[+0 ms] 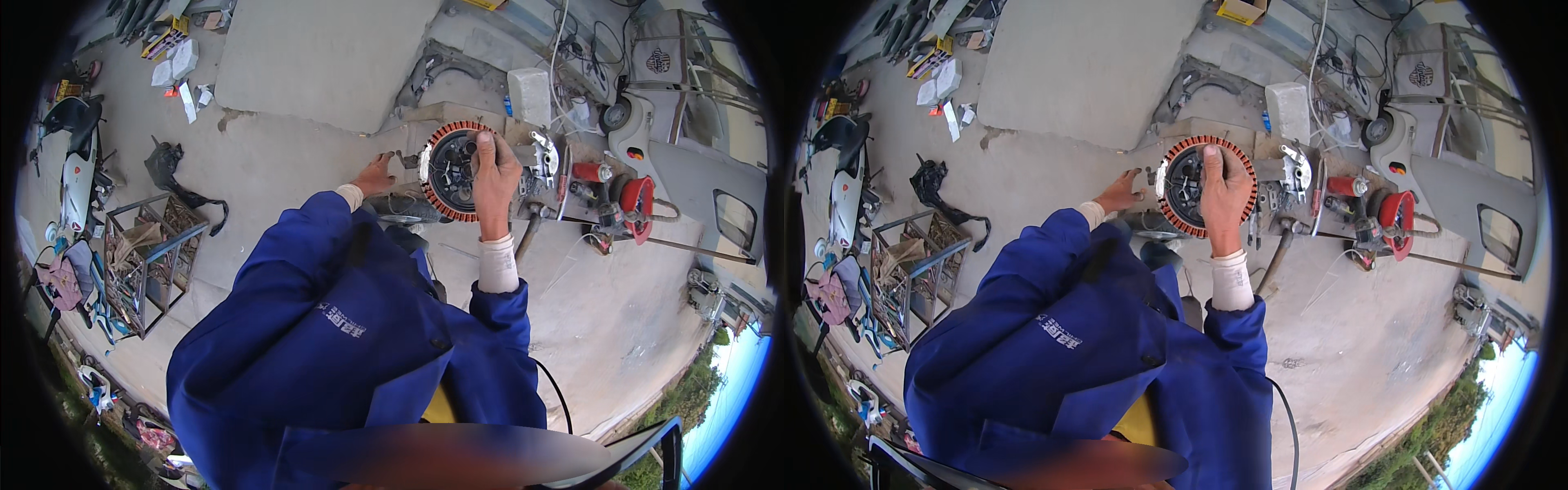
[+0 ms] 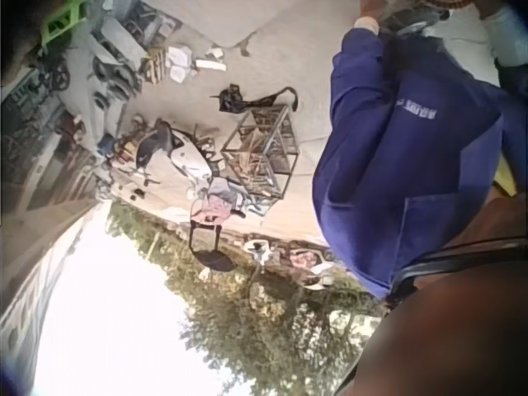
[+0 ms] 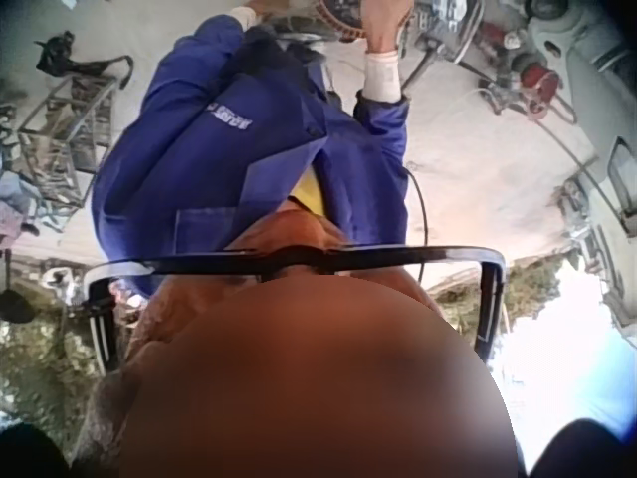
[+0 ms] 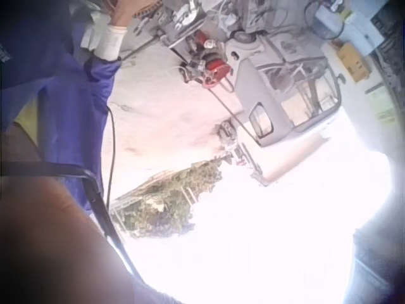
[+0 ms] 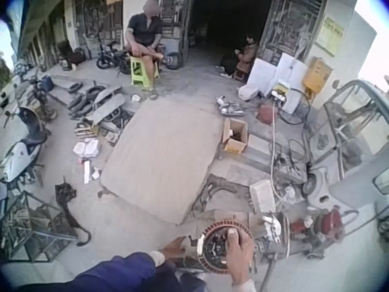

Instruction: The person uses a hammer and pliers to repeatedly strike and adjust a metal component mounted on a stand. They reposition the part several times and continue hammering different areas of the assembly.

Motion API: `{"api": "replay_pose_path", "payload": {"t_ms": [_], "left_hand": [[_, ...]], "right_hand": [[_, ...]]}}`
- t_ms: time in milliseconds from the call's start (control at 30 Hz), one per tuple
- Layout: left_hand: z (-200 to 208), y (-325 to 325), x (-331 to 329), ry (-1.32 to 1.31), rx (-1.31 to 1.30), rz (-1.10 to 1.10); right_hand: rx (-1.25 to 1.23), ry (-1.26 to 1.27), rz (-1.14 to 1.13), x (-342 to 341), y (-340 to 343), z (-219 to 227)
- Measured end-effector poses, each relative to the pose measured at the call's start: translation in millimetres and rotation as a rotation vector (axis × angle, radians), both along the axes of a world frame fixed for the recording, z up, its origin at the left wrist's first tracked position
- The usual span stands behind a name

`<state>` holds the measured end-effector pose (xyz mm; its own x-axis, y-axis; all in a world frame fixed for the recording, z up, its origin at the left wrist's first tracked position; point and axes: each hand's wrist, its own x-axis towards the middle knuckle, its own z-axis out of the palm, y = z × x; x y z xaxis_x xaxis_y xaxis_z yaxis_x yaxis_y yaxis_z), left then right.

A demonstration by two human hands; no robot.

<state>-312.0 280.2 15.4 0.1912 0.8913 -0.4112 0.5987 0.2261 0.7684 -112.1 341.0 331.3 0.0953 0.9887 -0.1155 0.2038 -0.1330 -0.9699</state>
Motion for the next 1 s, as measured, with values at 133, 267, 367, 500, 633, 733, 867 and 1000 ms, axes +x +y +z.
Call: {"api": "replay_pose_path", "payload": {"t_ms": [133, 267, 367, 500, 633, 733, 867, 1000], "left_hand": [[-22, 6, 20, -0.006, 0.12, -0.174], [-64, 6, 33, 0.174, 0.163, -0.229], [-19, -21, 38, 0.238, 0.149, -0.086], [-47, -60, 42, 0.142, -0.084, -0.116], [-111, -66, 82, -0.09, 0.025, -0.013], [-83, -83, 93, -0.133, -0.115, -0.059], [-63, -81, 102, -0.344, -0.448, 0.322], [-110, -78, 121, 0.028, -0.314, 0.482]], "right_hand": [[0.111, 0.084, -0.077, 5, -3, -24], [0.182, 0.049, -0.114, -7, 4, -24], [0.156, 0.056, -0.207, -4, -9, -30], [0.174, -0.026, -0.172, -7, -6, -24], [0.199, -0.07, -0.058, -14, 12, -21], [0.187, -0.031, -0.074, -2, 0, -22], [0.242, -0.063, -0.069, 8, -6, -32], [0.323, -0.12, 0.02, 3, 1, -28]]}}
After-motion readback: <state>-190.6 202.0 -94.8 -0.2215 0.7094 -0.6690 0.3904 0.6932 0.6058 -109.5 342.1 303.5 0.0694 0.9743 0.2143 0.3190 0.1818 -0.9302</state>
